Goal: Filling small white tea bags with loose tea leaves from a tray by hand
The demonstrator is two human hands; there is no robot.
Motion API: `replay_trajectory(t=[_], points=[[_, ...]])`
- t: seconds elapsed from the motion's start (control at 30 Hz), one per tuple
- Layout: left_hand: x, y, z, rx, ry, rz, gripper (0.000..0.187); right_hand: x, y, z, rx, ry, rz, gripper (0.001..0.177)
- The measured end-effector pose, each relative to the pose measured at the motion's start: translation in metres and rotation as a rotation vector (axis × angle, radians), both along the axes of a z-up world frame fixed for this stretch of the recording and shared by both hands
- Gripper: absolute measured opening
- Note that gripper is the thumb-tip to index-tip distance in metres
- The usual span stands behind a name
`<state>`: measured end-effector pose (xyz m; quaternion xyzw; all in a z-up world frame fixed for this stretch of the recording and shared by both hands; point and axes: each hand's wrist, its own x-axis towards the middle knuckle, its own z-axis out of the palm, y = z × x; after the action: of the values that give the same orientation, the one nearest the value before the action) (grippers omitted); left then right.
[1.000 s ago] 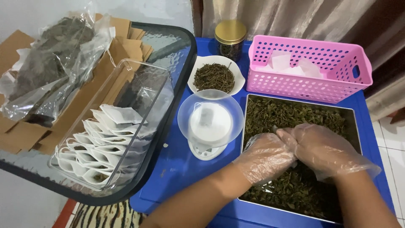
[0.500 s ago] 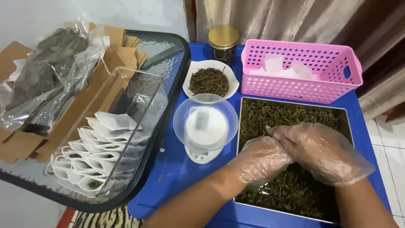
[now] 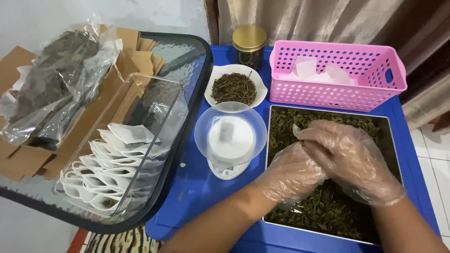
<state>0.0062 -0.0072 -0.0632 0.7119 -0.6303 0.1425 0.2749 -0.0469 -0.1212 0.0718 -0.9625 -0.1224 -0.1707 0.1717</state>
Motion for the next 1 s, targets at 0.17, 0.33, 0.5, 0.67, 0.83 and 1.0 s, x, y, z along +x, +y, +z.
replay_trajectory(t=[0.17, 0.33, 0.5, 0.67, 0.83, 1.0], points=[[0.002, -0.023, -0.088, 0.185, -0.029, 0.088, 0.021, 0.015, 0.017, -0.003, -0.223, -0.162, -0.107, 0.03], [0.004, 0.014, -0.011, -0.08, 0.211, -0.085, 0.041, 0.051, 0.065, 0.032, -0.109, 0.046, 0.051, 0.033], [0.004, 0.018, 0.005, -0.057, 0.123, -0.034, 0.043, 0.089, 0.125, 0.067, -0.203, 0.633, -0.115, 0.042], [0.007, 0.028, 0.013, -0.029, 0.055, 0.018, 0.044, 0.117, 0.147, 0.053, -0.142, 0.665, -0.189, 0.04], [0.014, 0.032, 0.02, -0.018, -0.015, 0.076, 0.046, 0.113, 0.149, 0.054, -0.129, 0.683, -0.18, 0.035], [0.006, 0.032, 0.032, -0.011, -0.075, 0.132, 0.047, 0.1, 0.155, 0.077, -0.172, 0.606, -0.194, 0.025]])
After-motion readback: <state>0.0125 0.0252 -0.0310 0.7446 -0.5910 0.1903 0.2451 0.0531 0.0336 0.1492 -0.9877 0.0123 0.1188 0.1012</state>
